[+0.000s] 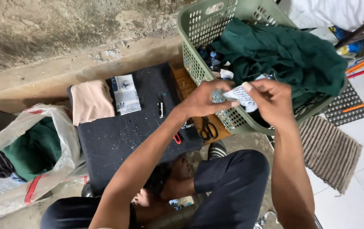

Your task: The person uses scissors to cut a piece of white and blue printed fabric into smaller strips. After cutting, they fold the fabric and place it on a black surface, then pick up another piece of fabric from a nearby basket and begin tearing it by hand.

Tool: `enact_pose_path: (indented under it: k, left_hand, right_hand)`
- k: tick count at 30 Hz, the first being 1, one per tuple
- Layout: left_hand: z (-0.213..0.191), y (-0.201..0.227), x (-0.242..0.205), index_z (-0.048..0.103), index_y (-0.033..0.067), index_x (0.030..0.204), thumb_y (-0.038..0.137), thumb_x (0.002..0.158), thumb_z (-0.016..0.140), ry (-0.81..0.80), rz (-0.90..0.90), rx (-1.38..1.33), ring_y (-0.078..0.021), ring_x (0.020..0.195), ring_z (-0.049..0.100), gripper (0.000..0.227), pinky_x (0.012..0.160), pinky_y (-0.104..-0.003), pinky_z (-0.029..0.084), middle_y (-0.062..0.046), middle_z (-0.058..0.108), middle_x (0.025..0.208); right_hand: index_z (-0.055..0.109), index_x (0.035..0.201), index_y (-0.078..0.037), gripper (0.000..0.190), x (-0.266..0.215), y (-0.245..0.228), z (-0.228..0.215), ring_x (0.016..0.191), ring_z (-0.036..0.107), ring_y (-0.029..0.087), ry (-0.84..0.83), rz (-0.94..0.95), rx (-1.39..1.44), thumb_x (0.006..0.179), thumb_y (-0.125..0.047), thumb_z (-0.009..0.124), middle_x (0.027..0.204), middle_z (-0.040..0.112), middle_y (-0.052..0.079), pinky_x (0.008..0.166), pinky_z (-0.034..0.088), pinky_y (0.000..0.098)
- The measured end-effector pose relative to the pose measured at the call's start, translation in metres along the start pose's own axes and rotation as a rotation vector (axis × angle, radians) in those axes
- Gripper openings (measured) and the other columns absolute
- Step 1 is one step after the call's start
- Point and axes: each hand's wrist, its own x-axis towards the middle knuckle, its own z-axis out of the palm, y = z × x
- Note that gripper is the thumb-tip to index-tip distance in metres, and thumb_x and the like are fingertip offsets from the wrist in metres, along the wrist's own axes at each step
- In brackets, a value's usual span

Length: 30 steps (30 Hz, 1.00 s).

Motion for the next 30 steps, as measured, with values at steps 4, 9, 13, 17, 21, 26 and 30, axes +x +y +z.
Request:
enact_pose_path:
  k: [4,9,13,17,21,26,30]
  left_hand:
    - [-0.021,0.052,0.009,0.071,0.0049,0.090,0.011,0.090,0.082,-0.007,-0.169,-0.135,-0.0168,0.065,0.064,0.012,0.065,-0.034,0.050,-0.009,0.071,0.073]
    - [-0.064,0.128,-0.006,0.072,0.0033,0.092,0.008,0.091,0.081,0.028,-0.357,-0.139,-0.0086,0.060,0.057,0.010,0.054,-0.022,0.042,-0.003,0.064,0.068]
    - [-0.105,0.158,-0.047,0.072,0.0026,0.095,0.008,0.092,0.080,0.120,-0.513,-0.083,-0.0077,0.060,0.059,0.010,0.050,-0.019,0.042,-0.004,0.064,0.070]
    - [-0.139,0.195,-0.087,0.072,0.0031,0.090,0.011,0.092,0.081,0.175,-0.579,0.077,-0.0048,0.051,0.049,0.012,0.048,-0.018,0.037,-0.001,0.060,0.062]
    - [-0.154,0.238,-0.124,0.073,0.0021,0.091,0.012,0.098,0.074,0.166,-0.654,0.159,-0.0068,0.056,0.046,0.013,0.054,-0.024,0.038,-0.004,0.061,0.064]
    - [-0.149,0.268,-0.162,0.063,0.0098,0.079,0.022,0.101,0.071,0.160,-0.810,0.243,-0.0059,0.060,0.026,0.027,0.054,-0.028,0.022,0.005,0.035,0.063]
    - [-0.141,0.270,-0.192,0.068,0.0077,0.096,0.018,0.104,0.066,0.310,-0.745,0.198,-0.0048,0.052,0.023,0.013,0.049,-0.026,0.021,0.006,0.034,0.057]
  right_hand:
    - [0.073,0.092,-0.002,0.010,0.009,-0.020,-0.007,0.062,0.049,0.001,-0.091,0.018,0.102,0.102,-0.003,0.075,0.062,0.059,0.004,0.053,0.033,0.0140]
    - [0.072,0.089,-0.003,0.011,0.016,-0.039,0.003,0.064,0.051,0.001,-0.291,0.064,0.185,0.100,-0.004,0.073,0.069,0.063,0.000,0.055,0.037,0.0152]
    - [0.069,0.086,-0.004,0.007,0.014,-0.058,0.023,0.056,0.055,-0.001,-0.516,0.170,0.339,0.089,-0.002,0.075,0.068,0.062,-0.005,0.047,0.043,0.0144]
    - [0.069,0.082,0.006,0.010,0.020,-0.055,0.045,0.042,0.055,0.012,-0.748,0.171,0.431,0.086,0.003,0.077,0.059,0.066,0.014,0.038,0.046,0.0232]
    - [0.071,0.081,0.005,0.011,0.030,-0.055,0.062,0.047,0.058,0.013,-0.873,0.155,0.359,0.087,-0.002,0.077,0.063,0.070,0.013,0.045,0.050,0.0278]
    - [0.072,0.084,0.003,0.014,0.046,-0.078,0.093,0.054,0.060,0.017,-0.909,0.145,0.145,0.095,-0.006,0.072,0.067,0.066,0.012,0.054,0.051,0.0366]
    - [0.072,0.090,0.001,0.015,0.060,-0.100,0.119,0.057,0.057,0.015,-0.889,0.103,0.036,0.100,-0.010,0.071,0.069,0.065,0.010,0.056,0.047,0.0321]
